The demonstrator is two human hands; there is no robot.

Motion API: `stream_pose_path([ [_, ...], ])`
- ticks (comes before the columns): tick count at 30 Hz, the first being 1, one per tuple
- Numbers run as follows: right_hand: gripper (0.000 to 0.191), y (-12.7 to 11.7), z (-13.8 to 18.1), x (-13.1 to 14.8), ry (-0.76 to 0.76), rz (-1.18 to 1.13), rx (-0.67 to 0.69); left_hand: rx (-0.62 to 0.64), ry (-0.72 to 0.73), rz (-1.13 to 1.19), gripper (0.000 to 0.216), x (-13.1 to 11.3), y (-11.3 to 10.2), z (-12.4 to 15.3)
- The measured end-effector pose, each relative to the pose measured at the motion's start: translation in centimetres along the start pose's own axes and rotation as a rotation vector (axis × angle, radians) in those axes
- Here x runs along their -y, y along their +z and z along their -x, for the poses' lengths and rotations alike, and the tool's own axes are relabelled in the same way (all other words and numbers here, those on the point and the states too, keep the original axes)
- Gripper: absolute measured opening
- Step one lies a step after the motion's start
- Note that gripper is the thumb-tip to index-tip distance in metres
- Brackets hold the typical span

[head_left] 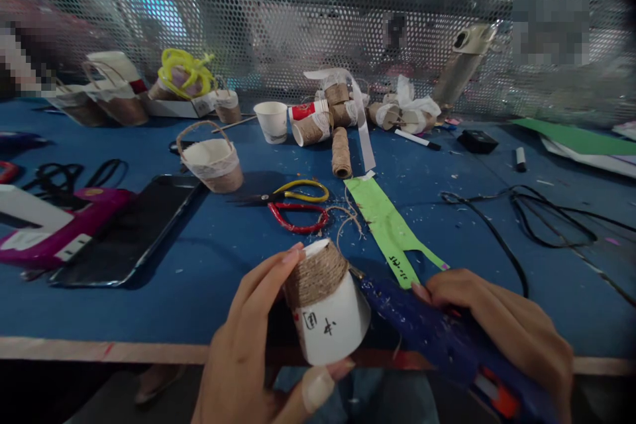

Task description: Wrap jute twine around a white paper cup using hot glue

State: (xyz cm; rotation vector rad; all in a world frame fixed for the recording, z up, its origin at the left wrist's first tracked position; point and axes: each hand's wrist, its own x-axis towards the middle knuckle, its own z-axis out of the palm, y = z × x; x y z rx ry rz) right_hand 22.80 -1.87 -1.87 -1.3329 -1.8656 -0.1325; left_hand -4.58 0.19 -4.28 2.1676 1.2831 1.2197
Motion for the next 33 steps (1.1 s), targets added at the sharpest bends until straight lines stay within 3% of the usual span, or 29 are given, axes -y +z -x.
stream_pose_path([
  [6, 0.017, 0.1, 0.1, 0.2, -0.015, -0.007, 0.024, 0.022, 0.011, -0.014, 0.083, 0.0, 0.1, 0.1],
  [11, 0.016, -0.2, 0.0, -0.3, -0.019, -0.018, 0.029, -0.073, -0.037, 0.013, 0.075, -0.2, 0.6, 0.2],
  [13, 0.014, -0.3, -0.1, -0.5, -0.094, -0.029, 0.110, -0.079, -0.041, 0.023, 0.074, -0.3, 0.8, 0.2],
  [19, 0.016, -0.4, -0.1, -0.3, -0.078, -0.023, 0.097, -0.035, -0.030, 0.029, 0.079, -0.1, 0.4, 0.1],
  [21, 0.018, -0.3, -0.2, -0.3, -0.024, -0.002, 0.007, -0.007, -0.021, 0.019, 0.083, -0.1, 0.2, 0.0],
  [25, 0.015, -0.3, -0.3, -0.5, -0.119, -0.006, 0.090, 0.017, -0.015, 0.025, 0.086, -0.1, -0.1, 0.0],
  [29, 0.017, -0.4, -0.5, -0.6, -0.057, 0.014, 0.061, 0.023, -0.016, 0.031, 0.086, -0.2, -0.2, 0.3],
  [33, 0.013, -0.5, -0.5, -0.6, -0.111, 0.013, 0.123, 0.017, -0.006, 0.049, 0.088, -0.1, -0.2, 0.2],
])
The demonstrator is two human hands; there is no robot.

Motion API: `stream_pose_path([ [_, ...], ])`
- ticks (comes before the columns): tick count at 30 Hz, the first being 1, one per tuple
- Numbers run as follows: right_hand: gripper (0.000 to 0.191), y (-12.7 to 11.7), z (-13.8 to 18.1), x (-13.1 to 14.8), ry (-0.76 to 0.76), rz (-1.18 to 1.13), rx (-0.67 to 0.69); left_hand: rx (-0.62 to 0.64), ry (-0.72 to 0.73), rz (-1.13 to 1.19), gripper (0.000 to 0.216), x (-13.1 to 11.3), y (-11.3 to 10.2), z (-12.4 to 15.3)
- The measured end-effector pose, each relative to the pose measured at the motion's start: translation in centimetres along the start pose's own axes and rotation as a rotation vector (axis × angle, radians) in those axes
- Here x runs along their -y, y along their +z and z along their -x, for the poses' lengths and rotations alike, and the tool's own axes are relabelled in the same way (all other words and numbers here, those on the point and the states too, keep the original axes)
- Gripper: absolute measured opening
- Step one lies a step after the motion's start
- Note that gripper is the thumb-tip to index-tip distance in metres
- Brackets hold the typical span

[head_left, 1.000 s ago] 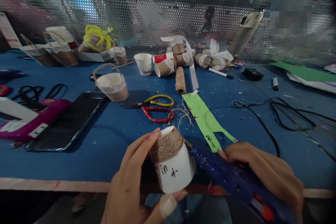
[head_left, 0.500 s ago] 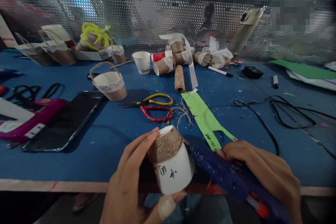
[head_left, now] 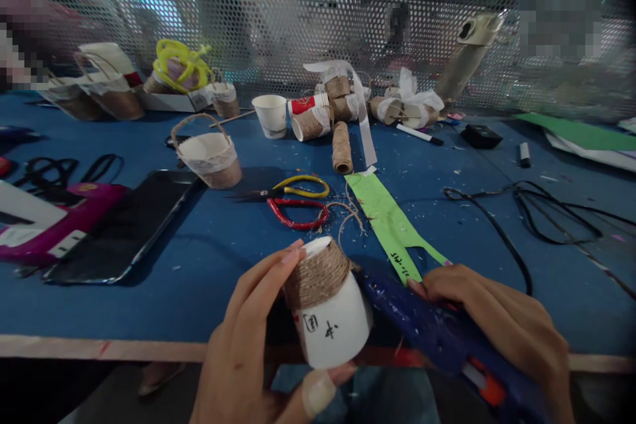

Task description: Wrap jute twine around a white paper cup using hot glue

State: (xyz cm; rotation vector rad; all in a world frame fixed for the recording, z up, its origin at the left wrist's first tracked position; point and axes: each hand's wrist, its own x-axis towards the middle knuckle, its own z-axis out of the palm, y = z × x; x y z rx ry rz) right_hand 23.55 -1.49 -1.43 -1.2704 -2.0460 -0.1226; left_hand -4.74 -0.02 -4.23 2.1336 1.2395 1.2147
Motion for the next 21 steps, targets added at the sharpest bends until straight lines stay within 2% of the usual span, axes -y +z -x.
stream_pose_path([
  [5, 0.007, -0.11, 0.01, 0.20, 0.010, -0.013, 0.001, 0.004, -0.007, 0.010, 0.087, -0.01, 0.07, -0.10],
  [16, 0.012, 0.05, -0.28, 0.24, 0.007, 0.024, 0.007, 0.005, -0.022, 0.042, 0.086, -0.06, 0.00, -0.04],
  [21, 0.006, 0.11, -0.09, 0.20, 0.030, -0.003, 0.009, 0.012, -0.010, 0.047, 0.089, -0.05, -0.09, -0.09],
])
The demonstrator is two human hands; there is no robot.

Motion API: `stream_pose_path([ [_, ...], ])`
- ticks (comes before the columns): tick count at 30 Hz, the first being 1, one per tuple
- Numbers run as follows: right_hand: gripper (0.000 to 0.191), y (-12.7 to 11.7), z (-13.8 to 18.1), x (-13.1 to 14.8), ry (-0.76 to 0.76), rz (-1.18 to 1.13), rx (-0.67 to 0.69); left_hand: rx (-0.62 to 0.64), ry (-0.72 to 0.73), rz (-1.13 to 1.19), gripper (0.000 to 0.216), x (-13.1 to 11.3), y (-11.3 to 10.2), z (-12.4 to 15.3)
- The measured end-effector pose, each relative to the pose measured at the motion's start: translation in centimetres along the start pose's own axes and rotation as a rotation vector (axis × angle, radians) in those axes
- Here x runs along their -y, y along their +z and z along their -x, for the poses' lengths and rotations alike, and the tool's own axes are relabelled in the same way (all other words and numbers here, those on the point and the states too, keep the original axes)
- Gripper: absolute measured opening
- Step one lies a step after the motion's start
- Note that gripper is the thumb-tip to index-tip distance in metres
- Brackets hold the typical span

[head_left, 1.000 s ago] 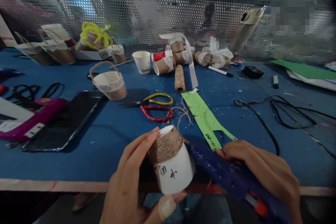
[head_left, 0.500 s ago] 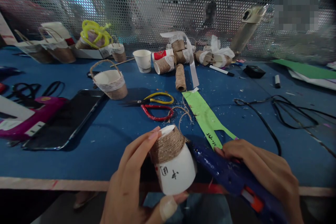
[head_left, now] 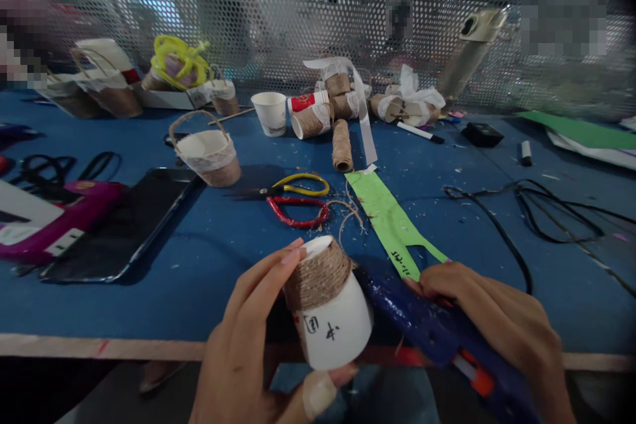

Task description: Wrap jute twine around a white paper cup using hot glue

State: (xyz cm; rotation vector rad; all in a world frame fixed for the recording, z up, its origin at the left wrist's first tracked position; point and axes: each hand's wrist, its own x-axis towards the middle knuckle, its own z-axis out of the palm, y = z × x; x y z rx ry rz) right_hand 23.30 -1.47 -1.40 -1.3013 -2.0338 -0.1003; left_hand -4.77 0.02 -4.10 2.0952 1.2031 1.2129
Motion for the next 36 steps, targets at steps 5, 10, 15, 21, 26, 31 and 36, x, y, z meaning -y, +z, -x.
stream_pose_path([
  [5, 0.004, 0.2, 0.5, -0.3, 0.018, 0.001, 0.016, -0.023, -0.011, 0.006, 0.087, -0.2, 0.3, 0.0],
  [10, 0.014, 0.8, 0.7, -0.7, -0.031, 0.019, -0.015, -0.072, -0.041, 0.083, 0.081, -0.3, 0.7, 0.1],
  [15, 0.010, 1.0, 0.9, -0.6, -0.009, 0.046, 0.016, -0.036, -0.015, 0.091, 0.088, -0.4, 0.7, 0.2],
  [21, 0.008, 0.8, 0.9, -0.5, 0.006, 0.057, 0.037, -0.126, -0.075, 0.173, 0.079, -0.7, 1.4, 0.4],
  [26, 0.006, 0.9, 0.9, -0.6, 0.005, 0.053, 0.037, -0.071, -0.052, 0.147, 0.085, -0.5, 1.0, 0.3],
  [31, 0.013, 1.0, 1.1, -0.7, 0.008, 0.071, 0.050, -0.053, -0.051, 0.147, 0.085, -0.5, 0.6, 0.3],
  [36, 0.012, 0.9, 0.9, -0.5, 0.006, 0.047, 0.041, -0.006, -0.017, 0.115, 0.091, -0.3, 0.2, 0.1],
])
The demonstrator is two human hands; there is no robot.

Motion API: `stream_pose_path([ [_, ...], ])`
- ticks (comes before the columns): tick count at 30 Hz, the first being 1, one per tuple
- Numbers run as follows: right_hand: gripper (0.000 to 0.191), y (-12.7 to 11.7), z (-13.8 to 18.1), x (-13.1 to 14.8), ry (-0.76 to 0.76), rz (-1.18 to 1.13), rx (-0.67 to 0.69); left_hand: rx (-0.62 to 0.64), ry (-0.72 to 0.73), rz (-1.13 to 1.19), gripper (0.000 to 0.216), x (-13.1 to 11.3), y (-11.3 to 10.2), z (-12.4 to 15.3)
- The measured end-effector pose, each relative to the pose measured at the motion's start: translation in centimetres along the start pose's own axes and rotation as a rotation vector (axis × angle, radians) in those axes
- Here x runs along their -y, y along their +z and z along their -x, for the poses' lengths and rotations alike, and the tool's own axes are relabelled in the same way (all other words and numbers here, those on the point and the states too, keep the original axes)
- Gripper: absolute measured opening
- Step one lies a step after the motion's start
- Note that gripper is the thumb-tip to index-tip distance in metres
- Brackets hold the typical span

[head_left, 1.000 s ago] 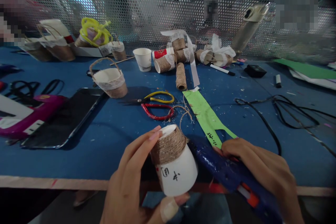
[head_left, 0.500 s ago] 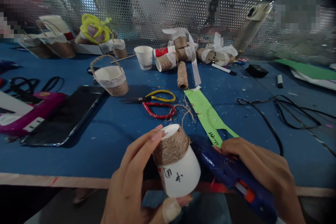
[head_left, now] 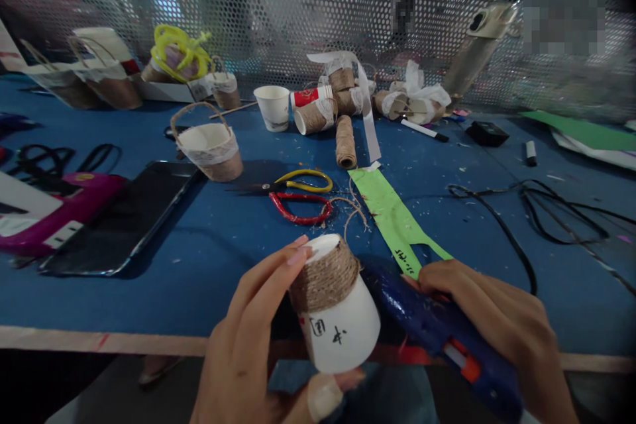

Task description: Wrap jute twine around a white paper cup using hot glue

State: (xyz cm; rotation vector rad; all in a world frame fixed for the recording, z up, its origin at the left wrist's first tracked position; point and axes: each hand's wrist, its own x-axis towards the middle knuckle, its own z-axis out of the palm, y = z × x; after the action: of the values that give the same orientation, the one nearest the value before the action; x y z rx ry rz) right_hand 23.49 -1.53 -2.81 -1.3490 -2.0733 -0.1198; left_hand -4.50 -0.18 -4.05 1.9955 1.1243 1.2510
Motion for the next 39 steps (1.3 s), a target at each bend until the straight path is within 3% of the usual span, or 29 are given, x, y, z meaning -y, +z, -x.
stream_pose_path([
  [8, 0.010, -0.23, -0.09, 0.12, -0.004, 0.022, 0.008, -0.078, -0.031, 0.047, 0.085, -0.16, 0.76, 0.32],
  [17, 0.010, -0.22, -0.18, 0.08, -0.008, 0.013, 0.000, -0.011, -0.018, 0.010, 0.091, -0.24, 0.34, 0.10],
  [22, 0.014, -0.27, -0.26, 0.26, -0.006, 0.021, 0.001, -0.101, -0.067, 0.081, 0.079, -0.48, 0.85, 0.26],
  [27, 0.013, -0.22, -0.16, 0.22, 0.007, 0.031, 0.010, -0.003, -0.013, 0.025, 0.090, -0.28, 0.25, 0.22],
  [33, 0.013, -0.10, -0.14, 0.16, -0.002, 0.028, 0.009, -0.081, -0.022, -0.004, 0.079, -0.33, 0.63, 0.43],
  [39, 0.012, -0.04, -0.27, 0.27, 0.008, 0.030, 0.016, -0.028, 0.122, -0.134, 0.089, 0.27, 0.38, 0.35],
])
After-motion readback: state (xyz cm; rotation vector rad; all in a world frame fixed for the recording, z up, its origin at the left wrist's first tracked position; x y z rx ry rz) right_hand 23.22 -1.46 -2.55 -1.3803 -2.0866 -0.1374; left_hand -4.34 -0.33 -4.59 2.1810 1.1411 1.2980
